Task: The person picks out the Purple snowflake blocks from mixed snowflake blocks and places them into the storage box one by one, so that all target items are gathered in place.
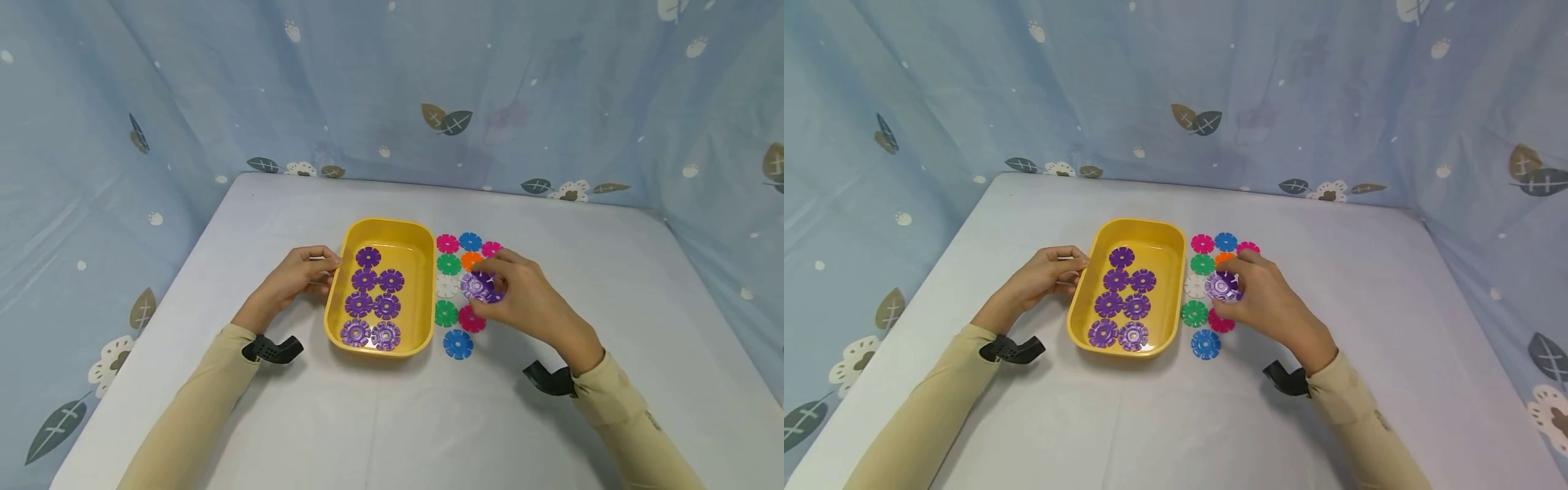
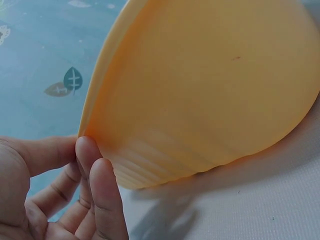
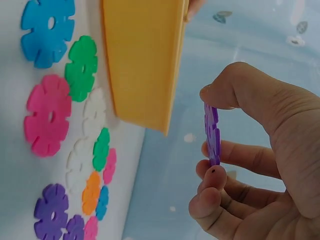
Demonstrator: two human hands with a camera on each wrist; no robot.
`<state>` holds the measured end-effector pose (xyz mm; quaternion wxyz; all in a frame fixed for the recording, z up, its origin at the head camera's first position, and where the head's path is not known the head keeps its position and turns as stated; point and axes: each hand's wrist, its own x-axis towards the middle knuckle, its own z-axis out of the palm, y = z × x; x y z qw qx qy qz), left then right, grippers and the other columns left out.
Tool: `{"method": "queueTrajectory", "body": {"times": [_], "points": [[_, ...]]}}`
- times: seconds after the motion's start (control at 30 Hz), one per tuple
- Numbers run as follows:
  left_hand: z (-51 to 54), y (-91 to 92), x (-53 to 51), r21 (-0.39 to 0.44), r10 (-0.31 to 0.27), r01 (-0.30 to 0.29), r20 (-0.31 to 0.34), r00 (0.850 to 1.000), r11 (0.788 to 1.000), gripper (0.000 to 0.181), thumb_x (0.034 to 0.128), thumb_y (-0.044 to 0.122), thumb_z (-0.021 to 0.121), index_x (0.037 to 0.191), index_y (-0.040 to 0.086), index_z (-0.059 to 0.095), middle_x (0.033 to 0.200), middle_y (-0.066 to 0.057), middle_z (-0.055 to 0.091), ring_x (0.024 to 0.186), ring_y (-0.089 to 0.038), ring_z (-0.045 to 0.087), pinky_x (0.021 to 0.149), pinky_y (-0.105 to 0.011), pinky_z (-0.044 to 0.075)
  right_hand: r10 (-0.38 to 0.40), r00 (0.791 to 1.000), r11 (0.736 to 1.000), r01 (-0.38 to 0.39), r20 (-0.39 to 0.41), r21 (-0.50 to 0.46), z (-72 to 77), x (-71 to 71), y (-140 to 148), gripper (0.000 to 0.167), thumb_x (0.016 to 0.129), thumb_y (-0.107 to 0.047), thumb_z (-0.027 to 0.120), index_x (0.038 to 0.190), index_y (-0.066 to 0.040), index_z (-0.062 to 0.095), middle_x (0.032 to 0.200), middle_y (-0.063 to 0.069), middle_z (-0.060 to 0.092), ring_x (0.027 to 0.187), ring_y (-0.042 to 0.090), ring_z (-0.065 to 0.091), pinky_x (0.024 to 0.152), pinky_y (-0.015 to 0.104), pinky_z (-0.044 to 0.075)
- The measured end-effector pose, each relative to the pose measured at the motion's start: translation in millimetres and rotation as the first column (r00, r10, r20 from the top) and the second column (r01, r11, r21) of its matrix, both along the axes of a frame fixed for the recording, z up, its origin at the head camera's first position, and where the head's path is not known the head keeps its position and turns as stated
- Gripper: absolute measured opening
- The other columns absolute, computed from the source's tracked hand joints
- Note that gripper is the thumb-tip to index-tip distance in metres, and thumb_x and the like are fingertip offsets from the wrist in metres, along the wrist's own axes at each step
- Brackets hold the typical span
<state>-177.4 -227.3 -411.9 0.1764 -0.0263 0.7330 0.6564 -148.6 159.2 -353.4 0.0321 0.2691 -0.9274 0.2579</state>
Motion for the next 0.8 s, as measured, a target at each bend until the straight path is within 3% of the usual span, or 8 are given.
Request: {"method": "queueTrajectory", "body": {"times": [0.8], "points": [[1.1,1.1,2.4,0.015,0.004,-0.004,-0.005,1.0,1.0,0.024,0.0995,0.023,0.065,0.104,0.0,0.063,0.092,-0.01,0.067,0.076,-0.017,0.066,0.062,-0.027,0.058,0.139,0.989,0.988,-0.142,-0.057,-0.06,10.0,-26.5,-39.9,0.046,0.074,-0.018,0.09,0.114,-0.002,0.071,0.089,0.004,0.055,0.072,0.022,0.052,0.055,0.026,0.049]]}}
